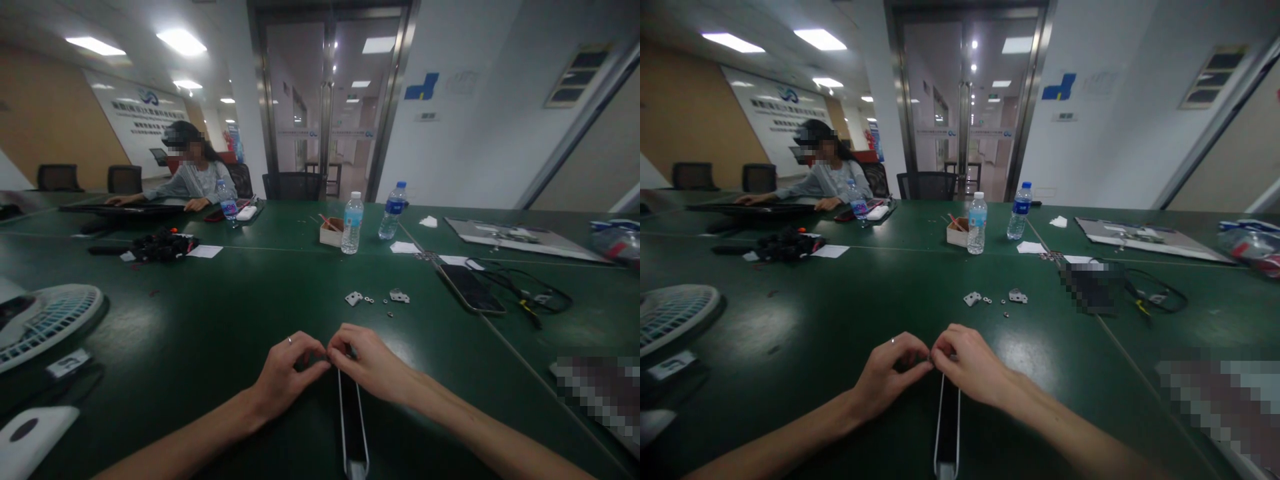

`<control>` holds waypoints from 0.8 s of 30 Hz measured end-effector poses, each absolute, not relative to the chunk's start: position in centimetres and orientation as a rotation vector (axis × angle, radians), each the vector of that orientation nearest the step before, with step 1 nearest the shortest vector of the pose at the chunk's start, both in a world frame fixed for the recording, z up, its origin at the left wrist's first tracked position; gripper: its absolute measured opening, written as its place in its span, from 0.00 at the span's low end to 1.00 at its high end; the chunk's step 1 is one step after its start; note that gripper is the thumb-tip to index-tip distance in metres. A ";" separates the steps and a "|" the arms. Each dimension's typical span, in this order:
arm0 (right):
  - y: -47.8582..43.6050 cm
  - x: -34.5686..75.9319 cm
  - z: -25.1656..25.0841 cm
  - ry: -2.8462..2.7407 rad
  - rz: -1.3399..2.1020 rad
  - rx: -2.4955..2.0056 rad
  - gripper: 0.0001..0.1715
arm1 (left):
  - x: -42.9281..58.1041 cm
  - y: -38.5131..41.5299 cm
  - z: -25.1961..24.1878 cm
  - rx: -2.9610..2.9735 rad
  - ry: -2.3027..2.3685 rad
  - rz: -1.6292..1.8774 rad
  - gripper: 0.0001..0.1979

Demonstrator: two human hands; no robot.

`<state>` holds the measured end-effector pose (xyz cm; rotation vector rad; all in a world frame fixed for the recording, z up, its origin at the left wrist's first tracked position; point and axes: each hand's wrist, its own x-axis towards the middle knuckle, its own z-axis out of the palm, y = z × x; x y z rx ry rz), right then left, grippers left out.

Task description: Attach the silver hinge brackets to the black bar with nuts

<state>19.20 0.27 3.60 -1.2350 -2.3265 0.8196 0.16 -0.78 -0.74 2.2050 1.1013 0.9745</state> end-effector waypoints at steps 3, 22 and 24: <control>0.3 19.3 3.6 -2.333 0.814 -1.237 0.10 | 0.2 -0.8 -0.6 2.214 1.111 0.972 0.03; 1.9 24.4 5.3 -2.808 0.710 -1.470 0.11 | 0.7 -0.4 -0.1 2.159 1.251 0.556 0.05; 1.9 24.5 5.0 -2.870 0.783 -1.430 0.11 | 0.7 -0.4 -0.1 2.142 1.256 0.541 0.05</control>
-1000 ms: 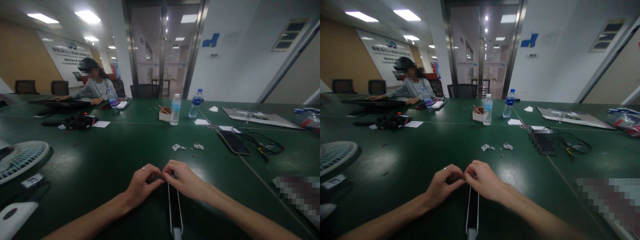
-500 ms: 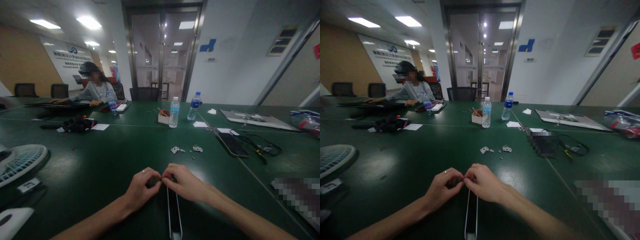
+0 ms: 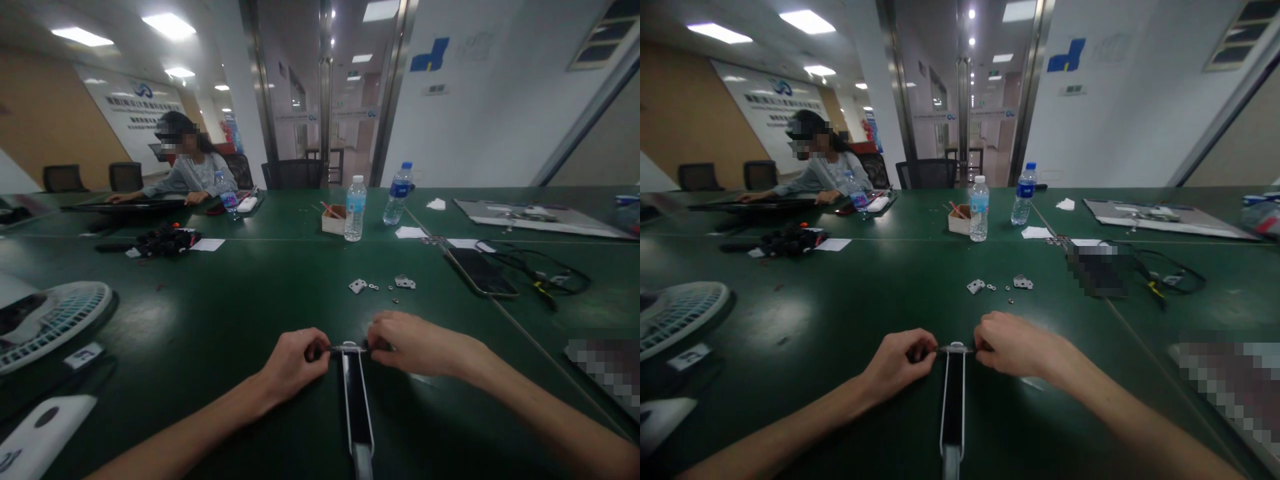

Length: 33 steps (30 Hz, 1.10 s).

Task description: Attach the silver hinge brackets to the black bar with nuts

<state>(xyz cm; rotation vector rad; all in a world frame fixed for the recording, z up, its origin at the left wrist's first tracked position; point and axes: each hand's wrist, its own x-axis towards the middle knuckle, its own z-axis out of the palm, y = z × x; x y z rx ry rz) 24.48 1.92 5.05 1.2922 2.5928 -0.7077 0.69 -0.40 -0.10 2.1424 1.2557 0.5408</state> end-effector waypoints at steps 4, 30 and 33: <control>2.0 24.2 4.6 2.613 -0.728 1.235 0.11 | 0.7 -0.3 -0.3 2.124 1.265 0.498 0.06; 3.2 24.6 3.7 2.580 -0.943 1.200 0.10 | 0.9 -0.2 0.2 2.021 1.313 0.493 0.08; 3.4 24.7 3.4 2.603 -0.938 1.174 0.10 | 0.9 -0.2 0.3 2.023 1.292 0.487 0.08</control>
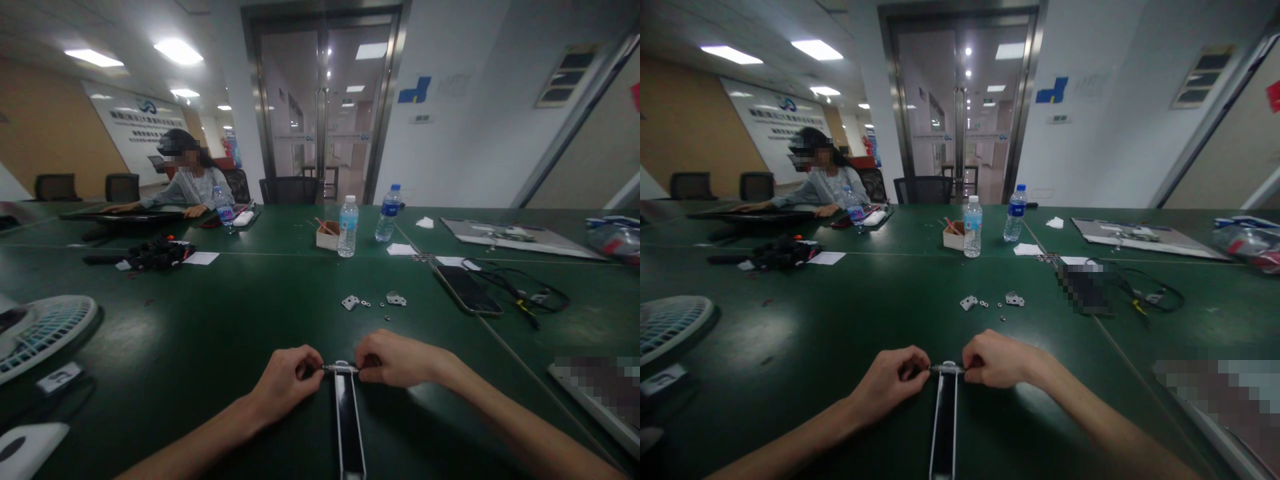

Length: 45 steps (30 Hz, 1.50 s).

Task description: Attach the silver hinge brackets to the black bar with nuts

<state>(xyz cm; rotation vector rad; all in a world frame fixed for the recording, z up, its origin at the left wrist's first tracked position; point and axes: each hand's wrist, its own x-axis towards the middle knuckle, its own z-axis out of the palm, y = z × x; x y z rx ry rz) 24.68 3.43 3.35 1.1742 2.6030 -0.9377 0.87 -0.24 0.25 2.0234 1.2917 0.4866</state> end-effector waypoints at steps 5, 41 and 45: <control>3.6 24.8 3.2 2.633 -0.946 1.110 0.09 | 0.8 -0.3 0.6 1.998 1.276 0.462 0.10; 3.9 25.1 3.0 2.642 -1.043 1.022 0.11 | 0.4 -0.2 0.0 2.125 1.195 0.506 0.09; 3.8 25.0 3.1 2.623 -1.055 1.039 0.11 | 0.5 -0.3 0.0 2.140 1.224 0.511 0.09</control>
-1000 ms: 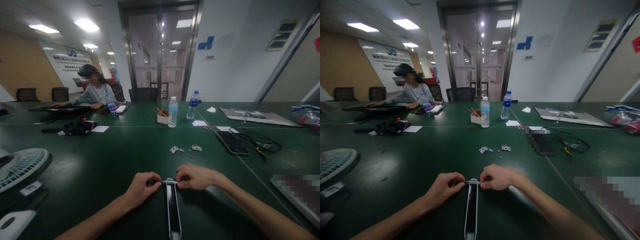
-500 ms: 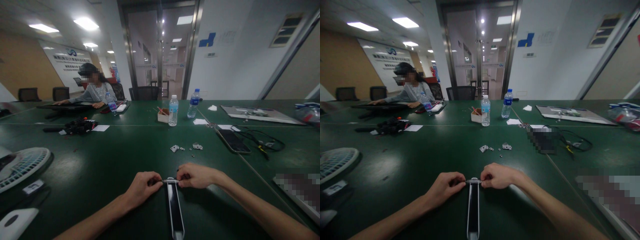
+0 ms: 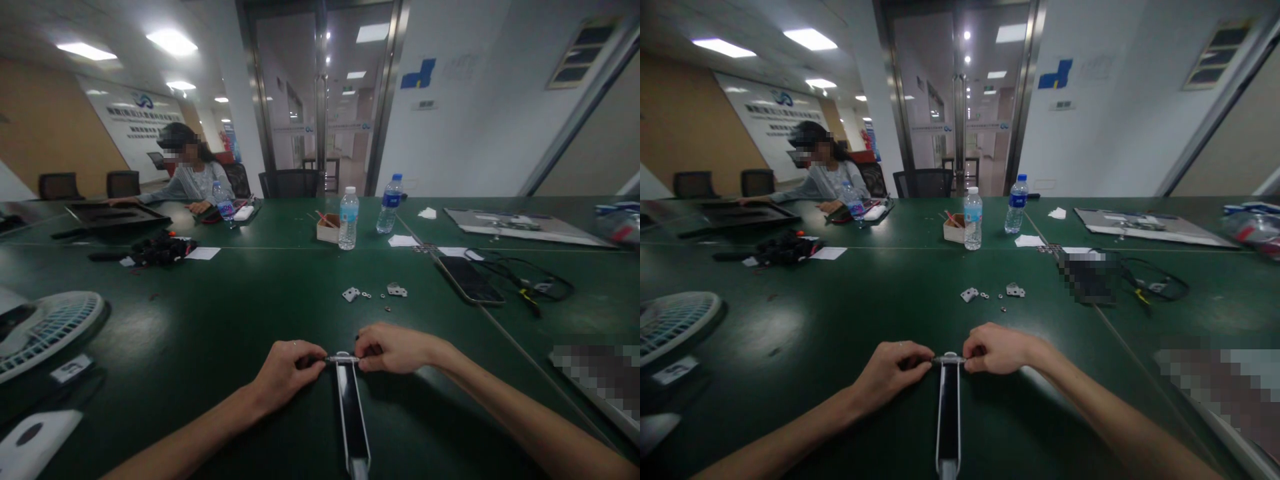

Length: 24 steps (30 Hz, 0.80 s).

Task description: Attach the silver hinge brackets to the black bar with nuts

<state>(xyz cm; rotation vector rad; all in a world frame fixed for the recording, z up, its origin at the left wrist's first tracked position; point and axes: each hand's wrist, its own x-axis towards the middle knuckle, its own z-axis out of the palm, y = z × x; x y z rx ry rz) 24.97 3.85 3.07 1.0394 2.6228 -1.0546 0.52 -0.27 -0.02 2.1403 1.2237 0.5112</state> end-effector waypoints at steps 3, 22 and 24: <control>3.9 25.0 2.9 2.635 -1.056 1.031 0.10 | 0.5 -0.3 -0.1 2.152 1.210 0.518 0.10; 4.2 25.3 2.7 2.633 -1.090 1.018 0.11 | 0.5 -0.3 0.0 2.159 1.233 0.530 0.07; 4.3 25.3 2.6 2.627 -1.089 1.021 0.12 | 0.6 -0.3 -0.1 2.164 1.242 0.523 0.07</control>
